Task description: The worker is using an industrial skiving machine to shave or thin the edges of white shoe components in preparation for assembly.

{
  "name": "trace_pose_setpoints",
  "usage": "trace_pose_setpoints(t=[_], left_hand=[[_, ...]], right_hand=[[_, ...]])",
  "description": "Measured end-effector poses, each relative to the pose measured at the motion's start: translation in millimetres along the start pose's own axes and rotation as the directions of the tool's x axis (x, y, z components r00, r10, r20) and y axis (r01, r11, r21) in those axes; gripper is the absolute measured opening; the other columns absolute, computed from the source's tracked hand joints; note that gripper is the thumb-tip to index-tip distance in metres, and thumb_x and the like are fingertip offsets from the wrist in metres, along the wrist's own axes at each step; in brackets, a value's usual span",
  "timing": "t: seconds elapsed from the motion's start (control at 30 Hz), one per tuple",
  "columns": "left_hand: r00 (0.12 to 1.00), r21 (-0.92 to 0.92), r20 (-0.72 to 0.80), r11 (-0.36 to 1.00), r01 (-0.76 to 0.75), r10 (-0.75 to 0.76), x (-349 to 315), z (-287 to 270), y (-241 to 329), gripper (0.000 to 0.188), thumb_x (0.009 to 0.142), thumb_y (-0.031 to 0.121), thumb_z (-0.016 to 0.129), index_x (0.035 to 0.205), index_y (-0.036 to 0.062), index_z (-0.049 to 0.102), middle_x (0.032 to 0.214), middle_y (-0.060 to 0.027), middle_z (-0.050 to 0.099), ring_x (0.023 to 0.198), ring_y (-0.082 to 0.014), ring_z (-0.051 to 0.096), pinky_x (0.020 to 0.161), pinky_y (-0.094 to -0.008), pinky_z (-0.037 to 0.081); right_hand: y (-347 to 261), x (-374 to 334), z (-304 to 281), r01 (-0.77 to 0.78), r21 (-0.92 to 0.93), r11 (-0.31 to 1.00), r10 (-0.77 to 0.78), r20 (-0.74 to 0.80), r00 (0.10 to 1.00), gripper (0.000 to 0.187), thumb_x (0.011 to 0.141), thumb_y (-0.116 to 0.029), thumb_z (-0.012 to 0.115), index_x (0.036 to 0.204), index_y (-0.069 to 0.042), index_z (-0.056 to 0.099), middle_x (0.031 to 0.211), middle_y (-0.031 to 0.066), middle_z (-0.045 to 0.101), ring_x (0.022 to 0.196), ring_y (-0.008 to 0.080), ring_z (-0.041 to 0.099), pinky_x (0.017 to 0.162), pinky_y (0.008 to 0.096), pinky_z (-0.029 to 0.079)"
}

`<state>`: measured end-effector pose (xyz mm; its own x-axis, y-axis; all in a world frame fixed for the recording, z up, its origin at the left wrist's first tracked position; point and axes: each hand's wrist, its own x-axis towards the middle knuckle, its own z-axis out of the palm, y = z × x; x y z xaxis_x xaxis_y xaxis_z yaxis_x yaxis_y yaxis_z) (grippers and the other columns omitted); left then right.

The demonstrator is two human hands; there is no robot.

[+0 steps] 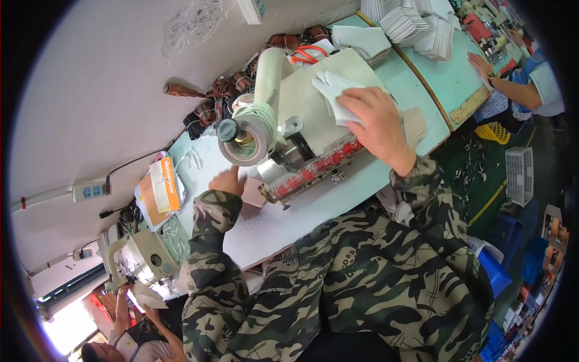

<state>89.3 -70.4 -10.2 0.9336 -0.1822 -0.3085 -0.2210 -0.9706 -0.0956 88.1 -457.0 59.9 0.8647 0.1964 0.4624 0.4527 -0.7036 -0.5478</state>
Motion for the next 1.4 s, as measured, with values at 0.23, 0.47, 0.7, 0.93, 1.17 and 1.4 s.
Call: trace_pose_setpoints(t=[0.23, 0.47, 0.7, 0.93, 1.17, 1.4], left_hand=[[0.988, -0.008, 0.154, 1.0, 0.014, -0.013, -23.5, 37.5, -6.2, 0.03, 0.082, 0.036, 0.066, 0.105, 0.0161, 0.062, 0.095, -0.0095, 0.064, 0.082, -0.0328, 0.066, 0.07, -0.0475, 0.051], [0.968, -0.19, -0.17, 0.958, -0.215, 0.183, -27.3, 46.4, -29.3, 0.024, 0.079, 0.029, 0.069, 0.093, 0.0102, 0.063, 0.087, -0.0081, 0.067, 0.072, -0.0321, 0.066, 0.063, -0.0424, 0.051], [0.843, -0.939, 0.332, 0.231, 0.254, 0.423, -20.6, -66.2, -29.6, 0.01, 0.087, 0.006, 0.066, 0.094, -0.0002, 0.069, 0.074, 0.004, 0.062, 0.067, -0.0036, 0.054, 0.061, -0.0206, 0.044], [0.903, -0.738, 0.395, 0.644, 0.202, 0.169, -12.0, 23.0, -59.7, 0.019, 0.085, 0.013, 0.067, 0.097, -0.0017, 0.067, 0.073, -0.0032, 0.065, 0.061, -0.0107, 0.058, 0.054, -0.0272, 0.047], [0.92, -0.202, -0.37, 0.956, -0.213, 0.127, -39.3, 70.8, -29.7, 0.027, 0.071, 0.02, 0.075, 0.096, 0.0119, 0.07, 0.095, -0.0071, 0.064, 0.095, -0.0281, 0.059, 0.092, -0.0419, 0.041], [0.999, -0.283, -0.006, 0.958, -0.039, 0.039, -28.9, 48.2, -32.6, 0.018, 0.074, 0.018, 0.072, 0.089, 0.0095, 0.069, 0.088, -0.0082, 0.065, 0.088, -0.0277, 0.062, 0.086, -0.0386, 0.045]], right_hand=[[36.6, 5.3, 14.7, -0.167, -0.276, 0.947, 0.199, 0.091, 0.976, 0.083, 0.063, -0.032, 0.083, 0.133, -0.006, 0.046, 0.131, 0.0159, 0.047, 0.123, 0.0336, 0.043, 0.1, 0.0479, 0.031], [-4.9, -3.3, 15.6, -0.194, 0.062, 0.979, 0.181, 0.167, 0.969, 0.052, 0.073, -0.026, 0.077, 0.115, -0.003, 0.056, 0.105, 0.0127, 0.063, 0.093, 0.0283, 0.062, 0.082, 0.0393, 0.048], [-35.0, -13.4, 17.2, -0.293, 0.426, 0.856, 0.133, 0.366, 0.921, 0.036, 0.08, -0.009, 0.073, 0.112, 0.0, 0.06, 0.09, 0.0107, 0.067, 0.074, 0.0164, 0.066, 0.067, 0.0276, 0.052], [-39.2, -18.5, 29.9, -0.361, 0.511, 0.78, 0.149, 0.409, 0.9, 0.034, 0.08, -0.015, 0.073, 0.108, 0.001, 0.062, 0.082, 0.0119, 0.068, 0.069, 0.0182, 0.066, 0.064, 0.0286, 0.052], [-37.4, -18.8, 31.8, -0.366, 0.478, 0.798, 0.17, 0.403, 0.899, 0.033, 0.081, -0.014, 0.073, 0.107, 0.002, 0.061, 0.079, 0.0111, 0.067, 0.066, 0.0167, 0.065, 0.063, 0.0273, 0.052], [-46.6, -17.6, 50.3, -0.434, 0.525, 0.732, 0.136, 0.512, 0.848, 0.033, 0.082, -0.012, 0.072, 0.11, 0.002, 0.061, 0.085, 0.0106, 0.068, 0.068, 0.0134, 0.063, 0.064, 0.0252, 0.051]])
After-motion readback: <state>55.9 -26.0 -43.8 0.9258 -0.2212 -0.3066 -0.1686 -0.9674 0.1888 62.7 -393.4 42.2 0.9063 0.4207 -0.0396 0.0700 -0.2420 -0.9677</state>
